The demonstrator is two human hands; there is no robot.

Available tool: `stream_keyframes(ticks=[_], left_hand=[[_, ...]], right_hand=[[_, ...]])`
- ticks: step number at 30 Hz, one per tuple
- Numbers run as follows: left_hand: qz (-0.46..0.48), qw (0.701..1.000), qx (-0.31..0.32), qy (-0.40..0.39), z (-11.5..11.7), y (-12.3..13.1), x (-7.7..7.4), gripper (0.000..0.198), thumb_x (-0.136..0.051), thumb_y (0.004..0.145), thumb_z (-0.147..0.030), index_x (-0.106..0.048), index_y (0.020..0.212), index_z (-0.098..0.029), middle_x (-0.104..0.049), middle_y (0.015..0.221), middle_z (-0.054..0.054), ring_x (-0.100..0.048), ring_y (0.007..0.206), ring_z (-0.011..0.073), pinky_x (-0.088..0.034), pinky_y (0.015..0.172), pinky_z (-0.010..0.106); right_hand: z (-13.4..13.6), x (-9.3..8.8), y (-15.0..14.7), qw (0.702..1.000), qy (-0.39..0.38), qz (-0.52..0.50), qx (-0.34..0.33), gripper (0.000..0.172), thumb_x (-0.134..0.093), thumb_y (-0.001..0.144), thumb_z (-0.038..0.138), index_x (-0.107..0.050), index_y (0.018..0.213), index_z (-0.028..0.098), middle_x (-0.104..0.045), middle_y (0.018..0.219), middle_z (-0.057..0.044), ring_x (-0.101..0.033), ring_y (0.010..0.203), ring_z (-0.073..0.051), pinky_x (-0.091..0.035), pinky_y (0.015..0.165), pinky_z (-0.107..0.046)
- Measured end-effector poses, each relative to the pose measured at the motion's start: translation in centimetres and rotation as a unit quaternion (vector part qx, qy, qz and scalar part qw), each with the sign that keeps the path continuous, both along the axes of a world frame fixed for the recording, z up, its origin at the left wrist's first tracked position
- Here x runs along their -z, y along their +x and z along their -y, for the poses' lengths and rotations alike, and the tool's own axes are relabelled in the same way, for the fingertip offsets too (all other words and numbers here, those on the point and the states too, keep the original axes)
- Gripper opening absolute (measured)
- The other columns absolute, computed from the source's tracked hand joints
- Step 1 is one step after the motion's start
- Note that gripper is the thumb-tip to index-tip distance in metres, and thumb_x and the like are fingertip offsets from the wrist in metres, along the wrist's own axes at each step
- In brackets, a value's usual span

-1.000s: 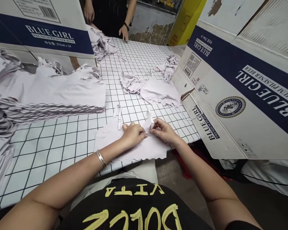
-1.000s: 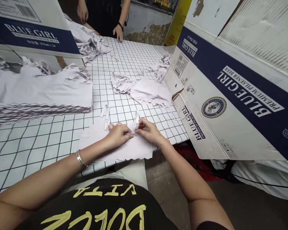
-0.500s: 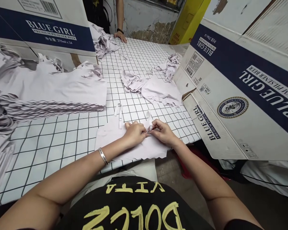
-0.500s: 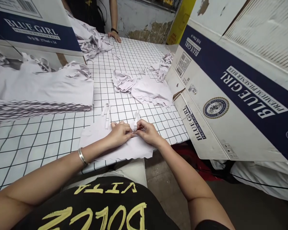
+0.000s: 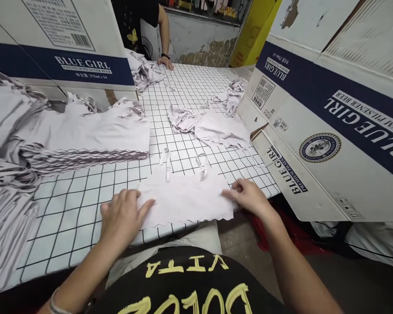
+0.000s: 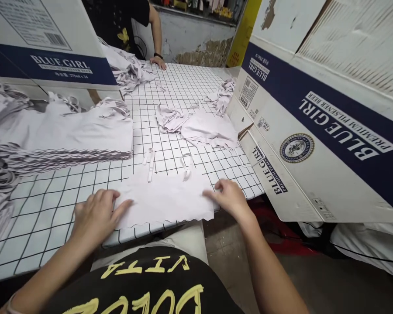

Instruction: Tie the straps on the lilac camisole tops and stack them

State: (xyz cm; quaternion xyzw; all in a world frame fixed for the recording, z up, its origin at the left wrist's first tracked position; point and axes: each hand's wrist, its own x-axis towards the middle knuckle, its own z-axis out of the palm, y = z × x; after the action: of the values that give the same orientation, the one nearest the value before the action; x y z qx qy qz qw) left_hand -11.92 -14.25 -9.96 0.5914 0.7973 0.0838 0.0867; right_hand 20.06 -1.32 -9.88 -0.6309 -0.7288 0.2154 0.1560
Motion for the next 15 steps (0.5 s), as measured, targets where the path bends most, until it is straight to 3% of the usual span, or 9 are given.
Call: stream_keyframes(ticks=[2,4,6,7,10,12,13,15], left_hand=[[0.021,1.000,-0.011,-0.018,1.0,-0.9,0.6,0.035,-0.045,0.087,-0.053,-0.055,0.090,-0.020,-0.060,0.096,0.012,-0.053,0.094,0.0318,-0.037,0.082,0.047],[0.084,0.996,0.002,0.002,1.1,-0.5,0.7,0.025,-0.044,0.086,-0.045,-0.049,0.079,-0.021,-0.059,0.086,0.009,-0.054,0.090,0.0294,-0.039,0.080,0.045],[0.214,0.976,-0.013,0.027,0.8,0.2,0.1,0.023,-0.045,0.084,-0.043,-0.040,0.074,-0.023,-0.055,0.074,0.003,-0.056,0.077,0.0245,-0.043,0.071,0.039],[0.309,0.950,-0.032,0.030,0.6,0.3,-0.6,0.025,-0.047,0.082,-0.045,-0.036,0.075,-0.024,-0.052,0.070,0.000,-0.056,0.069,0.0216,-0.043,0.064,0.035],[0.585,0.808,-0.069,0.008,-0.2,-0.9,-4.0,0.038,-0.064,0.072,-0.046,-0.033,0.081,-0.026,-0.054,0.073,-0.005,-0.055,0.058,0.0148,-0.043,0.051,0.027],[0.668,0.741,-0.065,0.008,-1.3,-3.0,-7.1,0.042,-0.073,0.067,-0.035,-0.038,0.089,-0.027,-0.058,0.080,-0.004,-0.058,0.061,0.0132,-0.045,0.050,0.025],[0.679,0.732,-0.062,0.015,-2.2,-4.3,-8.8,0.043,-0.075,0.066,-0.029,-0.042,0.094,-0.026,-0.060,0.081,-0.003,-0.060,0.062,0.0130,-0.046,0.051,0.024],[0.664,0.744,-0.065,0.043,-4.6,-7.6,-12.5,0.038,-0.073,0.070,-0.020,-0.049,0.099,-0.024,-0.063,0.081,0.001,-0.062,0.064,0.0135,-0.048,0.051,0.024]], right_hand=[[1.7,0.2,0.6,0.998,-0.049,-0.023,-0.031,0.032,-0.071,0.069,0.046,-0.051,0.064,0.022,-0.056,0.073,-0.004,-0.052,0.071,-0.021,-0.039,0.061,-0.032],[2.9,0.0,0.3,0.992,-0.066,-0.110,-0.009,0.030,-0.065,0.075,0.043,-0.047,0.063,0.023,-0.052,0.065,-0.001,-0.049,0.063,-0.018,-0.037,0.056,-0.029],[3.5,-0.9,-0.2,0.960,-0.113,-0.252,0.042,0.031,-0.065,0.077,0.045,-0.043,0.068,0.023,-0.047,0.058,0.003,-0.045,0.053,-0.015,-0.033,0.049,-0.027],[3.5,-1.7,-0.4,0.930,-0.148,-0.331,0.059,0.032,-0.067,0.076,0.045,-0.043,0.072,0.024,-0.048,0.058,0.004,-0.046,0.051,-0.014,-0.034,0.047,-0.026],[2.3,-4.5,-0.6,0.826,-0.247,-0.500,0.076,0.034,-0.075,0.071,0.038,-0.047,0.087,0.027,-0.057,0.067,0.003,-0.056,0.055,-0.016,-0.043,0.047,-0.026],[0.3,-6.6,-1.2,0.790,-0.265,-0.549,0.067,0.035,-0.078,0.069,0.029,-0.052,0.093,0.028,-0.060,0.071,0.002,-0.059,0.058,-0.015,-0.048,0.048,-0.025],[-1.1,-7.8,-2.0,0.781,-0.262,-0.564,0.057,0.033,-0.078,0.069,0.024,-0.055,0.093,0.027,-0.060,0.072,0.001,-0.059,0.058,-0.014,-0.049,0.048,-0.024],[-4.6,-10.5,-4.7,0.769,-0.253,-0.587,0.024,0.023,-0.074,0.072,0.016,-0.059,0.088,0.023,-0.061,0.075,0.000,-0.060,0.059,-0.011,-0.051,0.051,-0.021]])
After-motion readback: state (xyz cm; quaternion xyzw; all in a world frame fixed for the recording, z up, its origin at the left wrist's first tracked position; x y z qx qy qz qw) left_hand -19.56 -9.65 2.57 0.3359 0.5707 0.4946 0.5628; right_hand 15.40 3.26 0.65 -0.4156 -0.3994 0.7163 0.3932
